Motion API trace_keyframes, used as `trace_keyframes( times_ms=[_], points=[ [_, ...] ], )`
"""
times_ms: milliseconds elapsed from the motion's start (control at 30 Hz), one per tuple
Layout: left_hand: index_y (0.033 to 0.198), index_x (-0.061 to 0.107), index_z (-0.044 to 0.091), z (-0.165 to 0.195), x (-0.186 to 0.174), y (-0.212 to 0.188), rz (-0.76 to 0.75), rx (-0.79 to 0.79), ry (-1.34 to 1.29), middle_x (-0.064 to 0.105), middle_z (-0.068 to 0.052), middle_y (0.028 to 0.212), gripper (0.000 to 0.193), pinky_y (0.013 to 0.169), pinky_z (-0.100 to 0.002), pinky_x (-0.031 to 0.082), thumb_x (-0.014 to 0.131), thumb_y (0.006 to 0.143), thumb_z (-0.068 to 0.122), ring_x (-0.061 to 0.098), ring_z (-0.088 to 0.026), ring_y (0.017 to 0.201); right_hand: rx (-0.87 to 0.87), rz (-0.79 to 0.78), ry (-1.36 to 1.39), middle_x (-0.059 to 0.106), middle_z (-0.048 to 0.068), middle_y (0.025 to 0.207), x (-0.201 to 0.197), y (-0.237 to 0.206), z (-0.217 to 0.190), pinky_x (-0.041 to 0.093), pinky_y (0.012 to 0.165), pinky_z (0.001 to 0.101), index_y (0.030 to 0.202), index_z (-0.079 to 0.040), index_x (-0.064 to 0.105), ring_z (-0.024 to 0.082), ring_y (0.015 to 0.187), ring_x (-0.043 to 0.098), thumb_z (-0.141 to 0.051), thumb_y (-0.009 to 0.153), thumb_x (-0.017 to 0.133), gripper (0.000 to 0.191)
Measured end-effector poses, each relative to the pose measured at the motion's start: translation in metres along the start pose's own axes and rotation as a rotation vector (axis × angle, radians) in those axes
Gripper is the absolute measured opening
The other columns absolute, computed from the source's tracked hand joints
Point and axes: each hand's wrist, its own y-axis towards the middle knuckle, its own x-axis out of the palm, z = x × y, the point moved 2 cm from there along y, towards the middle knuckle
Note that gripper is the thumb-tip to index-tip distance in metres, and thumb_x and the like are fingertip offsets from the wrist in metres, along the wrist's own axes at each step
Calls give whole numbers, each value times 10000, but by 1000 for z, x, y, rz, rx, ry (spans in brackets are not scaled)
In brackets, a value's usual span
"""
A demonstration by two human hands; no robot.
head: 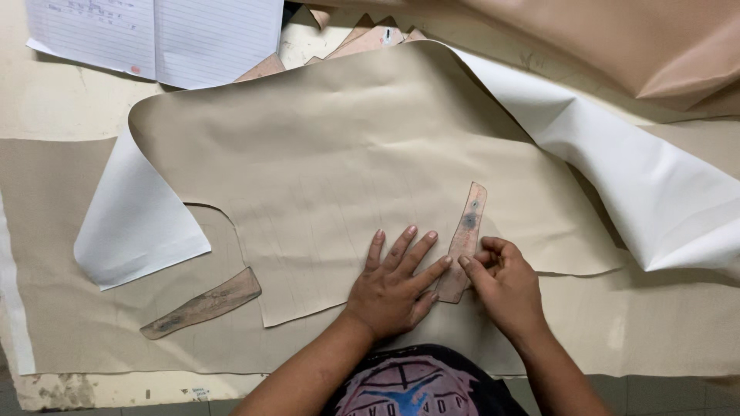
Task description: The person spreads a large beige material sheet flat on a work table, then places a shoe pattern template on it and traces around its edge with a small marking tool, drawing outline lines onto the sheet. They reposition the template and continue tracing additional outlines, briefly handling a notebook and other templates nearby.
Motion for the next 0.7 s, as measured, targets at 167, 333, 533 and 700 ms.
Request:
trace_keyframes(
  times_ms=[167,333,533,700],
  points=[
    [1433,591,282,1,-2,2,-15,-14,-22,400,-47,1614,555,1265,-540,74,660,907,445,274,-240,1535,75,-204,80,764,126,919,-1,2,7,559,734,310,1136,18,716,187,796,693,-221,908,680,332],
    [1467,573,164,3,-2,-1,33,-32,107,428,-26,1612,595,1288,-496,124,654,924,395,309,-210,1535,-70,-82,-67,776,79,957,-36,22,-9,576,761,290,1180,-35,700,143,807,730,-225,928,674,316],
    [1429,603,177,5,2,1,53,-92,42,447,-2,1585,579,1281,-502,160,665,885,364,347,-185,1502,-159,-146,-232,744,66,906,-48,44,-15,585,696,310,1204,-64,690,159,751,696,-216,867,771,378],
    [1373,624,185,20,6,4,42,-244,-25,474,-25,1539,537,1273,-546,141,691,868,354,362,-223,1506,-383,-145,-272,737,61,858,-38,37,-13,587,678,289,1173,-39,671,143,727,702,-219,846,804,396]
  ],
)
